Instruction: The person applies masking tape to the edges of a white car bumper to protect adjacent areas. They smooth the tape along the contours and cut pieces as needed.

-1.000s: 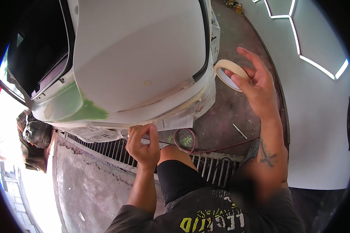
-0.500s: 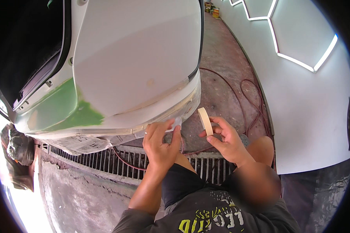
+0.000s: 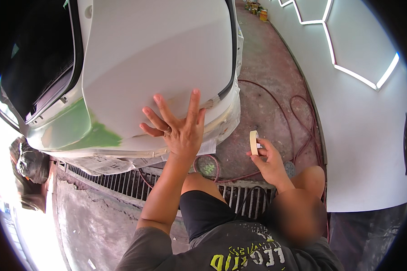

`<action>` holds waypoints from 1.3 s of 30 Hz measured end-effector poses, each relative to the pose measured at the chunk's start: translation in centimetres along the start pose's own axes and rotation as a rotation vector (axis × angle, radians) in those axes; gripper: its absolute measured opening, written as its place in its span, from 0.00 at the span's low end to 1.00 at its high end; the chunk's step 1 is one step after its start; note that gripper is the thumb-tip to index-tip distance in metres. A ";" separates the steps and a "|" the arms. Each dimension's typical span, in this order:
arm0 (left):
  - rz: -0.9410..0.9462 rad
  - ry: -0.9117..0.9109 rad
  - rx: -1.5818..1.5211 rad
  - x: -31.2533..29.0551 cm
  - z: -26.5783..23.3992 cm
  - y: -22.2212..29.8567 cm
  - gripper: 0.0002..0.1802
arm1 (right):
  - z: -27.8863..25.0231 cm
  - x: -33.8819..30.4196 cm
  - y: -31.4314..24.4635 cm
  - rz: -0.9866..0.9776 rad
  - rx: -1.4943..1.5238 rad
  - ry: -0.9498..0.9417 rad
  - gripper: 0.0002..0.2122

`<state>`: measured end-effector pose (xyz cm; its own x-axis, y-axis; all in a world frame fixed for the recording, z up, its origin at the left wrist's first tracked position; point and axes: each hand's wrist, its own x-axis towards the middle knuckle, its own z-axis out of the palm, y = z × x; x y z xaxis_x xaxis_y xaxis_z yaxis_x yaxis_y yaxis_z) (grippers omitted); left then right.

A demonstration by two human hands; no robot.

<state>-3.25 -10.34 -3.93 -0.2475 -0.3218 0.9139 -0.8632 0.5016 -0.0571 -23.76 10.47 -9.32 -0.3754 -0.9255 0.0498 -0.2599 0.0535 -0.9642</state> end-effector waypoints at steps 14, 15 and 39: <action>0.099 0.172 -0.033 -0.9 -2.1 -5.9 0.59 | -3.5 0.9 -1.0 -0.005 -0.034 0.069 0.25; 0.144 0.180 -0.012 -0.9 -2.4 -6.7 0.59 | -3.5 0.8 -0.9 -0.003 -0.032 0.072 0.25; -0.033 0.078 0.013 -1.3 -7.3 -10.3 0.71 | -1.6 -0.4 -1.1 0.027 0.032 -0.005 0.20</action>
<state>9.19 -9.19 -1.58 -0.1846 -0.2741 0.9438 -0.8759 0.4816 -0.0315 -24.79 11.35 -7.84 -0.3776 -0.9257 0.0225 -0.2214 0.0667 -0.9729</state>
